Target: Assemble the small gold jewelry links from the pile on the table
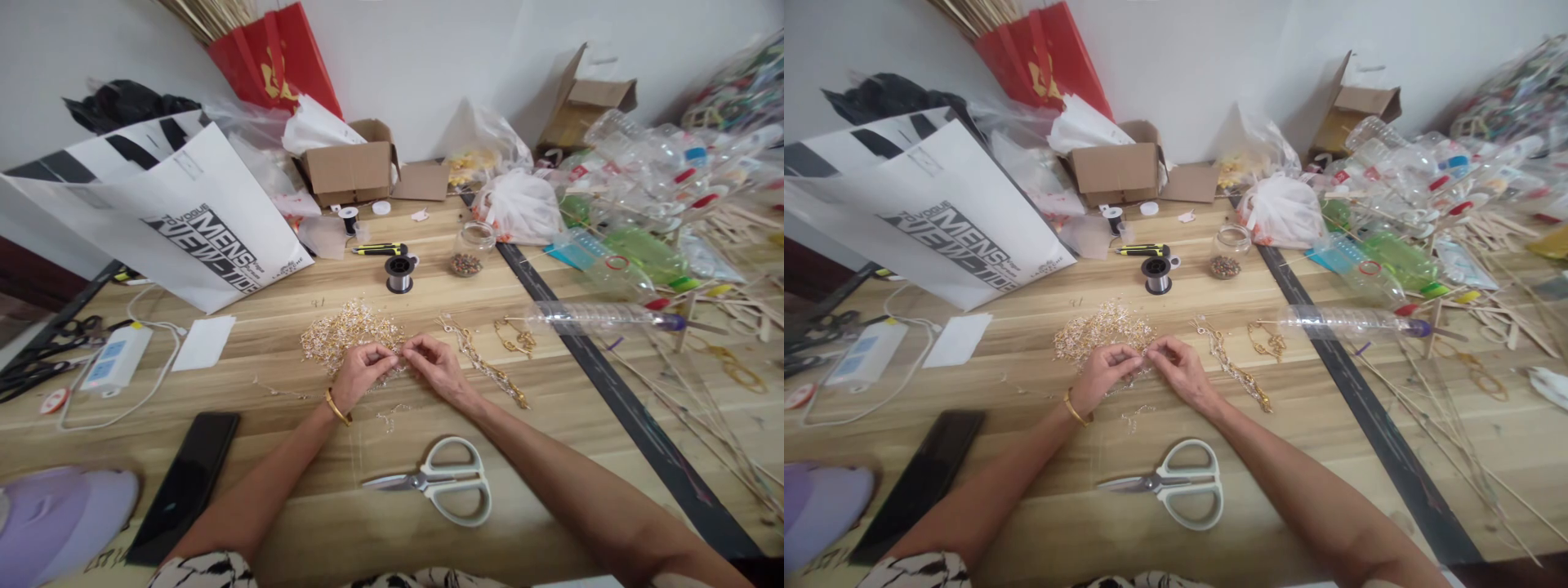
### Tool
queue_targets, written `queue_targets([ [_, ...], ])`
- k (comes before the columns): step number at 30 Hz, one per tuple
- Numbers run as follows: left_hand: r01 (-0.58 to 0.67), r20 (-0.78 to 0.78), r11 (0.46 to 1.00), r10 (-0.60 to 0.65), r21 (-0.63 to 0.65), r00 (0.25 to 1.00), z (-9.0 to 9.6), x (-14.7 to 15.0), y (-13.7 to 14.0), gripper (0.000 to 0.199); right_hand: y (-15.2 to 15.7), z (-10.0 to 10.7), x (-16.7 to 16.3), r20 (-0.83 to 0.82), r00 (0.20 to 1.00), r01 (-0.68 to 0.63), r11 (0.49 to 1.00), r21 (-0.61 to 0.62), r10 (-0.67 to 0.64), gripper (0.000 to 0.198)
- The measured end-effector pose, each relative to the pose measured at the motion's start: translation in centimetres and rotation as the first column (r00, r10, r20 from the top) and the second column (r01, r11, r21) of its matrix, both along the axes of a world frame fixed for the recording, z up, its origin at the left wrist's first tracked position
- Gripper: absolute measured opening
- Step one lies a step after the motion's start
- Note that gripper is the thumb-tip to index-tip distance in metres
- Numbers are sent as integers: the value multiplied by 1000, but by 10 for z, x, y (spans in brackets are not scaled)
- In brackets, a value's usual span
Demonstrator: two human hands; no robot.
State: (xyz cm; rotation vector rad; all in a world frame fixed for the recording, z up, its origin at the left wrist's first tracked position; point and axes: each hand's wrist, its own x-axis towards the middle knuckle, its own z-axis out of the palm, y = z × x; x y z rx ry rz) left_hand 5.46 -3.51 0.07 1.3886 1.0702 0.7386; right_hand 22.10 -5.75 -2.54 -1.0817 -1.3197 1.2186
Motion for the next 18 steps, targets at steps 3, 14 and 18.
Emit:
queue_targets([
  [3,-2,14,1000,2,-13,1000,1,0,0,23,-1,0,0,-11,1000,-7,1000,-2,7,24],
  [14,-2,25,1000,2,-27,1000,2,0,0,22,-3,5,-1,13,1000,8,999,44,-8,22],
  [18,-1,39,999,2,-34,999,3,0,0,24,-3,1,-1,-4,1000,15,998,56,-14,20],
])
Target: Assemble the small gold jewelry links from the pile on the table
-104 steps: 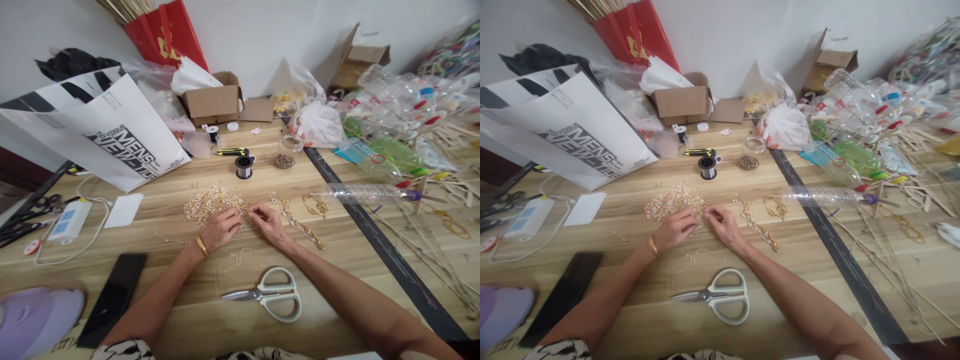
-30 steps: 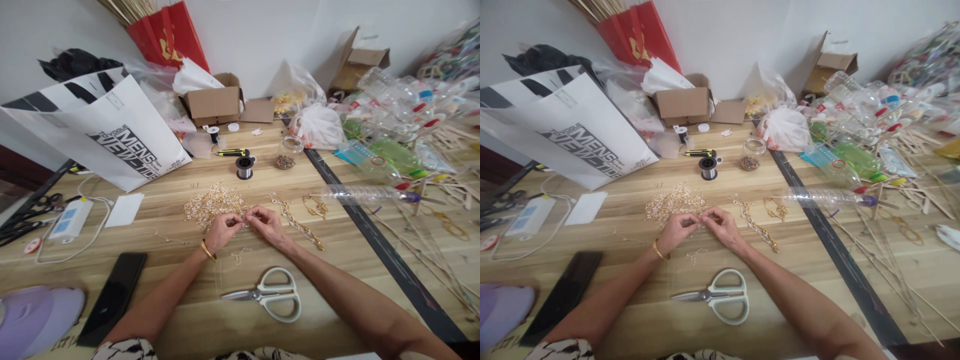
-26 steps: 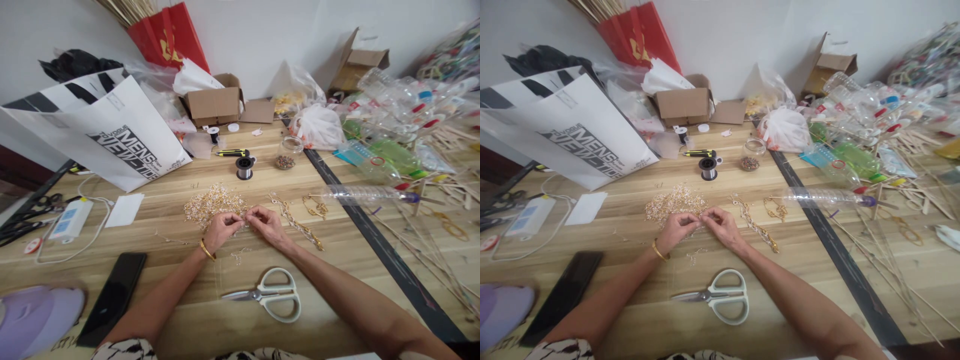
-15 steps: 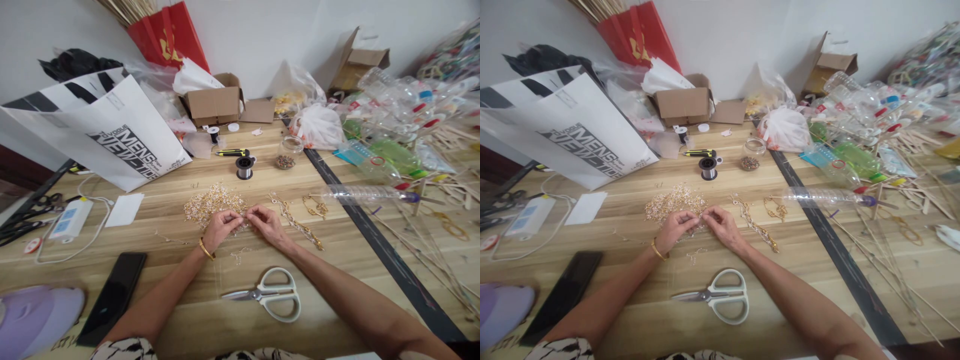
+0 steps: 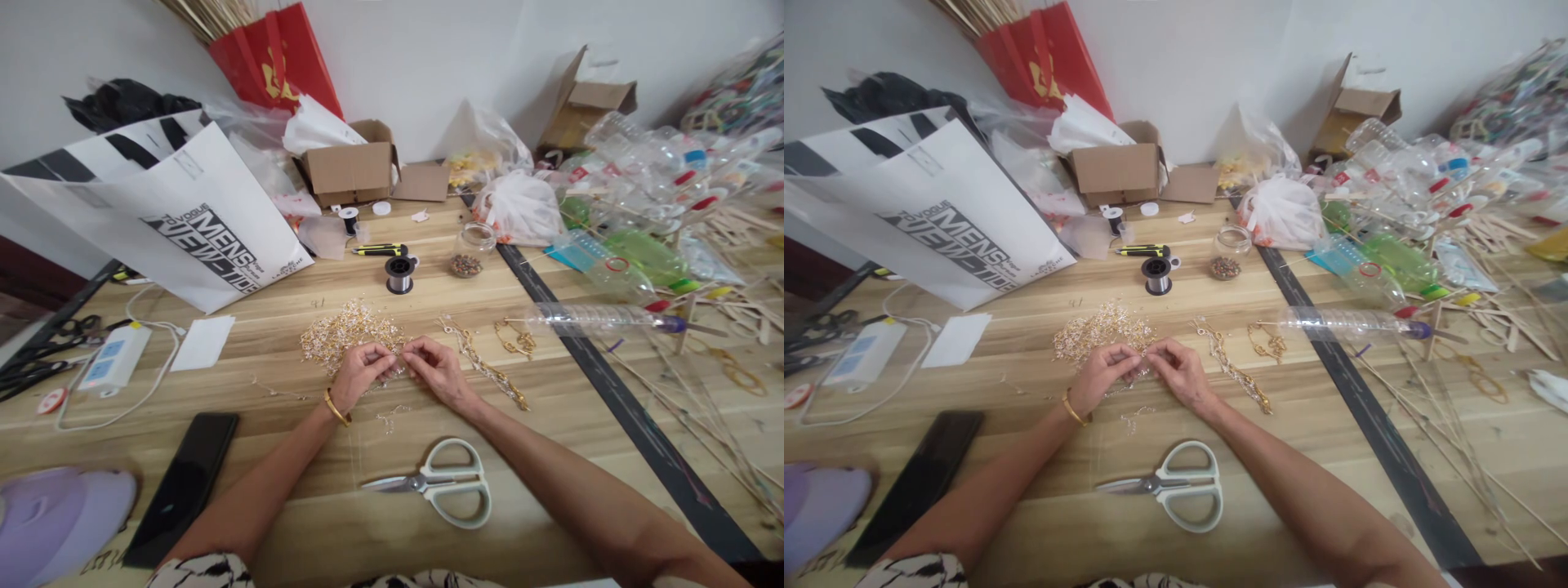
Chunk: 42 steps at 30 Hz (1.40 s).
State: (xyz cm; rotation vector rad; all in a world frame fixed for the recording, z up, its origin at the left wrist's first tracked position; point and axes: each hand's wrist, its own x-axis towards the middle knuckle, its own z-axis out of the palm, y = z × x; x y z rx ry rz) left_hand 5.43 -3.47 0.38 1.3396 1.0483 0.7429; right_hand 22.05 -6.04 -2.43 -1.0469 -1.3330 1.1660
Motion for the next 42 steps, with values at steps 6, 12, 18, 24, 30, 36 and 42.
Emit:
queue_targets([
  [6,-21,7,1000,21,-9,1000,1,0,0,25,-1,-2,-2,-70,998,11,999,35,-8,29],
  [12,-29,35,999,30,-18,999,1,0,0,24,-2,-4,-4,-107,994,27,1000,1,-27,26],
  [18,-63,28,998,63,0,998,0,-1,1,22,-2,-3,-1,70,997,31,998,52,-35,18],
  [24,-77,53,997,75,25,996,1,0,0,22,-1,-3,0,187,982,4,992,123,-27,16],
  [30,-52,102,999,52,-8,993,-3,-1,0,22,-1,-3,0,233,972,-16,982,189,-29,12],
  [36,-22,106,999,25,-24,994,-1,0,0,23,-1,0,1,300,950,-27,934,357,-88,8],
  [42,0,41,1000,-1,12,999,-4,-1,0,28,-7,0,0,399,909,-103,863,494,-120,12],
])
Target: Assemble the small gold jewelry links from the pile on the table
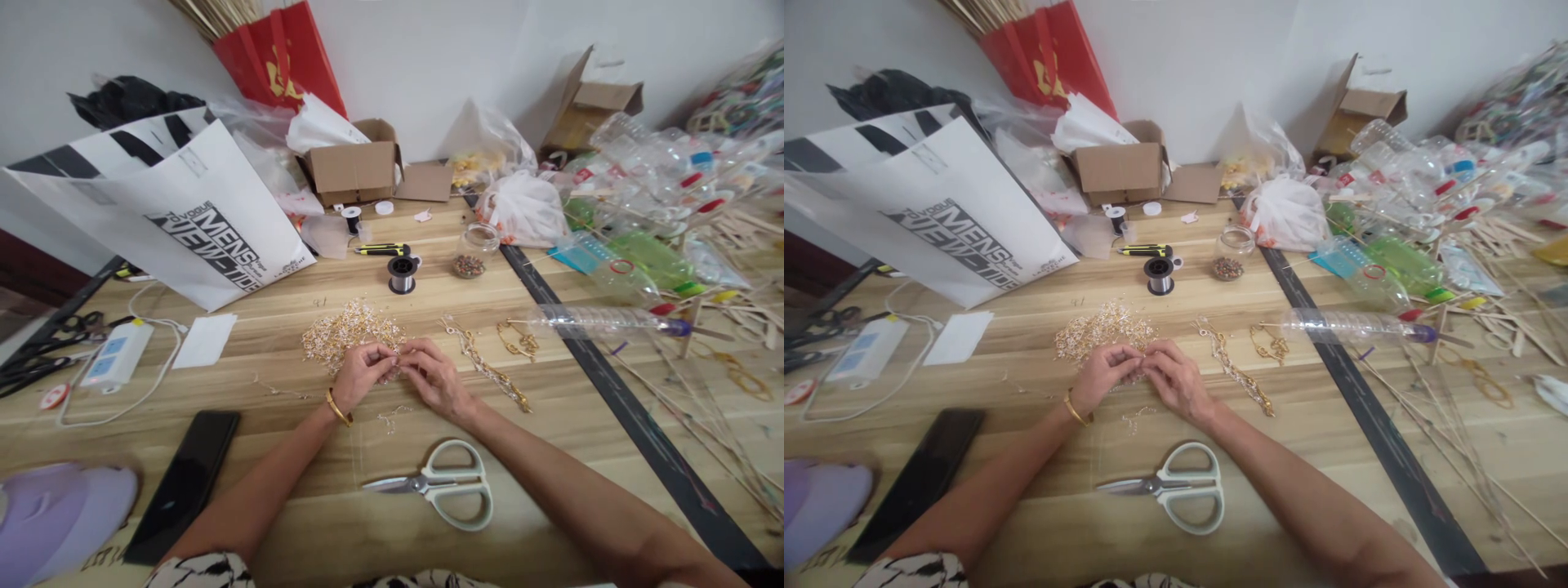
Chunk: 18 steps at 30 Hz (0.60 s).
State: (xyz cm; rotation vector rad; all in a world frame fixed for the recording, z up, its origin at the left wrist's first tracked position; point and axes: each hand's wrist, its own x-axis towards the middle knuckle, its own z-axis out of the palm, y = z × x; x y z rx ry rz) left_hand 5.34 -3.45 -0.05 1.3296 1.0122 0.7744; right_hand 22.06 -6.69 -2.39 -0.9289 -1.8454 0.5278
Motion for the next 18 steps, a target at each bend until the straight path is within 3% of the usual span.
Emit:
queue_targets([
  [4,53,-28,998,-51,42,998,-4,-1,1,27,-2,-1,-1,62,996,-61,995,73,56,14],
  [7,83,-72,992,-76,95,994,-4,-2,1,23,-2,-2,-1,84,992,-102,993,63,97,16],
  [18,141,-196,977,-109,157,975,-1,-2,1,13,2,-6,-1,35,999,-1,999,-50,3,14],
])
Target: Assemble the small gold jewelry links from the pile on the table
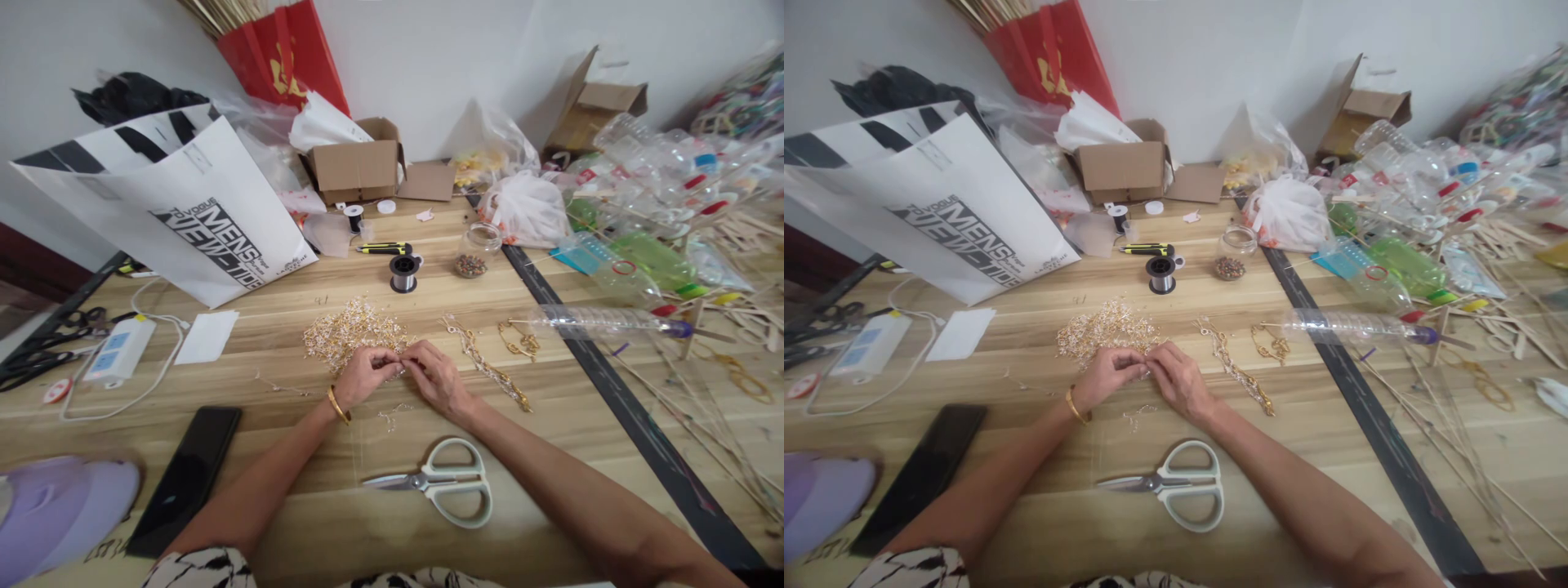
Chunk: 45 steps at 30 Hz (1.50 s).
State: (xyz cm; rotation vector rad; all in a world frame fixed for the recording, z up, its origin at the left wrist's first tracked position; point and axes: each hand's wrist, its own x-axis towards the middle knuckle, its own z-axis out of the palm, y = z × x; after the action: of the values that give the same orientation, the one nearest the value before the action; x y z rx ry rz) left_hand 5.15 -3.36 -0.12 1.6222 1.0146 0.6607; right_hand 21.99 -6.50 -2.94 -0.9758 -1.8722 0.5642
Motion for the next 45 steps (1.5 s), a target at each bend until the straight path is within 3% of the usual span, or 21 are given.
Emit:
queue_targets([
  [6,13,-28,999,-12,35,1000,-5,-1,1,11,0,2,0,-16,999,40,999,-26,-41,11],
  [10,-20,-115,980,43,199,992,-5,0,-1,7,0,3,0,-18,998,61,997,-51,-62,11],
  [16,38,-222,815,113,578,968,-8,0,-6,9,2,1,-1,-12,999,42,996,-75,-43,12],
  [19,68,-242,757,121,650,963,-12,-1,-6,11,2,-1,0,1,1000,26,996,-88,-26,13],
  [22,76,-259,741,135,668,956,-15,-2,-6,10,3,-2,0,8,1000,8,996,-93,-7,13],
  [28,95,-272,736,124,670,954,-15,-3,-5,12,3,-2,1,-1,1000,4,994,-109,-4,13],
  [45,-10,-233,883,135,469,963,-6,0,-1,8,3,0,1,-24,999,20,993,-116,-23,12],
])
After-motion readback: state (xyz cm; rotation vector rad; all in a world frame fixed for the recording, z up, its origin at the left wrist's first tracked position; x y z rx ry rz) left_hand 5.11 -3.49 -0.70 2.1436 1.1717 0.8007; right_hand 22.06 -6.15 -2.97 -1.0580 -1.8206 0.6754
